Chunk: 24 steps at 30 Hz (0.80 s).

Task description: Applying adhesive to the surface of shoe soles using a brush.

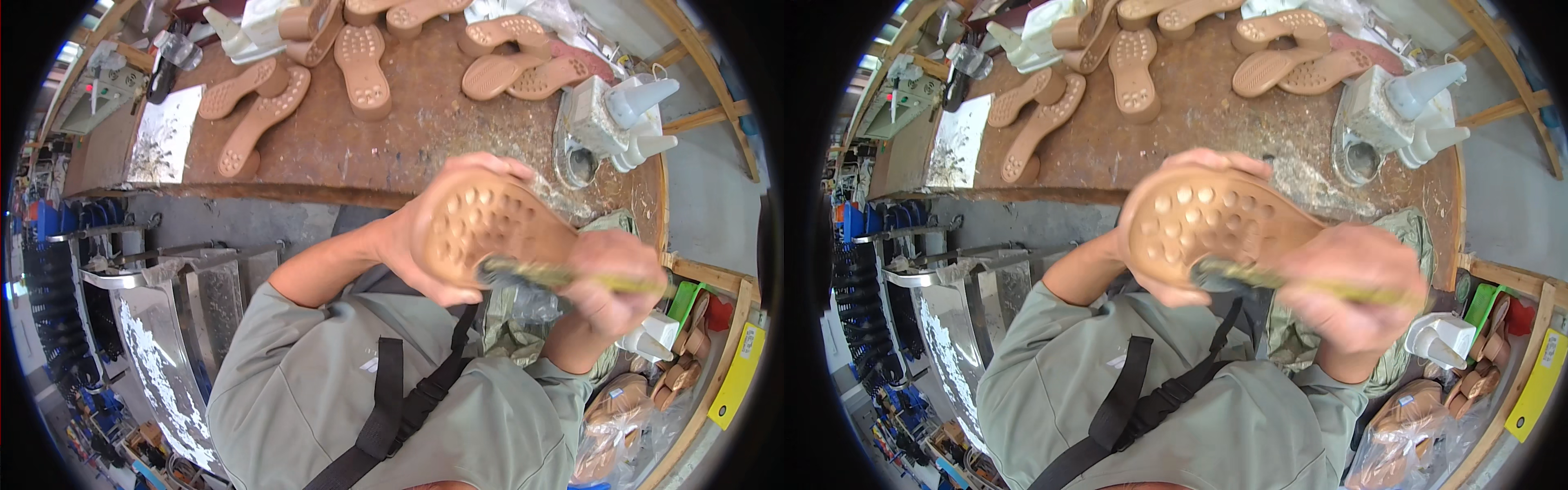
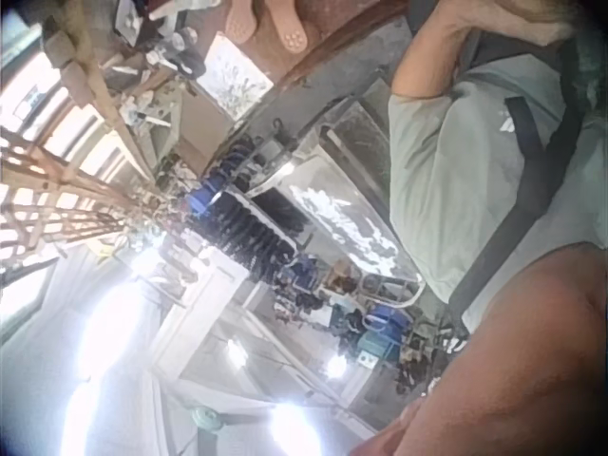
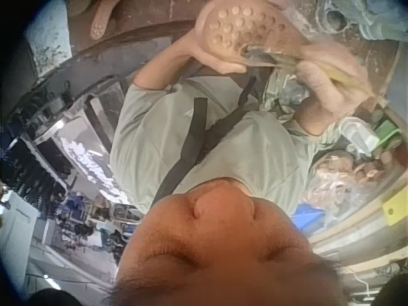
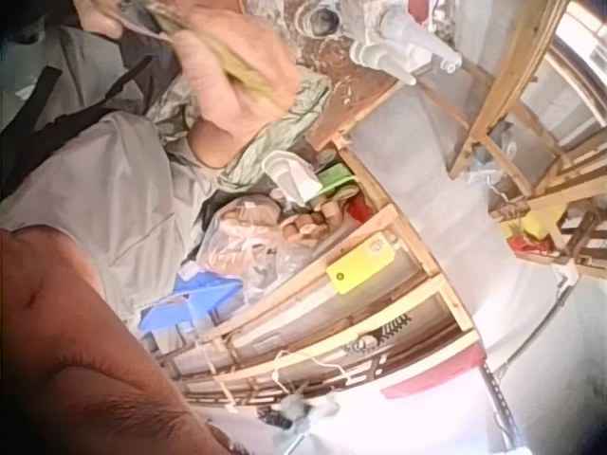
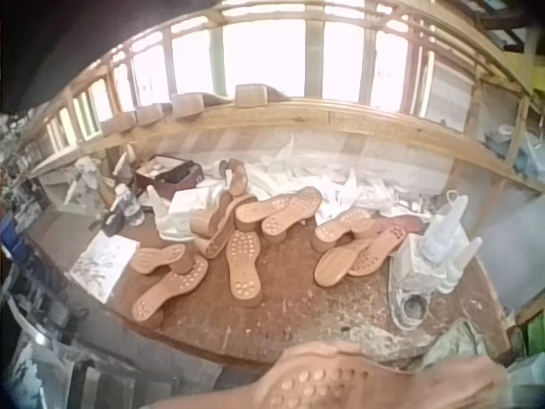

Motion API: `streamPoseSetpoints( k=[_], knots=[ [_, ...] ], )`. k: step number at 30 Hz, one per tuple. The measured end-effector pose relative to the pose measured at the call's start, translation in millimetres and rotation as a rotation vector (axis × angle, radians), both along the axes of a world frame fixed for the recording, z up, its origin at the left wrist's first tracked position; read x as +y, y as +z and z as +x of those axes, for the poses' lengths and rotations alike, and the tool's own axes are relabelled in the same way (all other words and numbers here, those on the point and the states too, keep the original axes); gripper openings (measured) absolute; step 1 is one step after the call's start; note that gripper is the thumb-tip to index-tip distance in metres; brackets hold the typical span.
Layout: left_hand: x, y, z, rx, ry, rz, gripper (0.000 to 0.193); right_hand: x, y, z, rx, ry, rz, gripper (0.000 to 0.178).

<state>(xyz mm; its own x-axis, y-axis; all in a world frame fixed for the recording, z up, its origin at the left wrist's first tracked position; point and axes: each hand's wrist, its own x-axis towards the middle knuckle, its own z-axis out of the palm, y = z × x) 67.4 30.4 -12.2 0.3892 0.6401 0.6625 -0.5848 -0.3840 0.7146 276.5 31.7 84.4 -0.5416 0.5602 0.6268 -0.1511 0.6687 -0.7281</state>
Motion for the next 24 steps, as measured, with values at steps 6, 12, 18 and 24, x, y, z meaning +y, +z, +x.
streamPoseSetpoints(
  k=[6,12,18,24],
  knots=[
    [11,3,4,-0.507,0.016,-0.627,0.088,-1,-12,-10,0.36,-0.417,-0.482,0.019],
    [-14,26,16,-0.58,-0.018,-0.863,0.082,1,-18,-54,0.3,-0.475,-0.361,0.02],
    [-19,26,15,-0.773,-0.217,-0.785,0.079,6,-19,-61,0.225,-0.487,-0.255,0.019],
    [-9,31,15,-0.545,-0.185,-0.776,0.093,4,-12,-57,0.0,-0.413,0.031,0.02]
  ],
)
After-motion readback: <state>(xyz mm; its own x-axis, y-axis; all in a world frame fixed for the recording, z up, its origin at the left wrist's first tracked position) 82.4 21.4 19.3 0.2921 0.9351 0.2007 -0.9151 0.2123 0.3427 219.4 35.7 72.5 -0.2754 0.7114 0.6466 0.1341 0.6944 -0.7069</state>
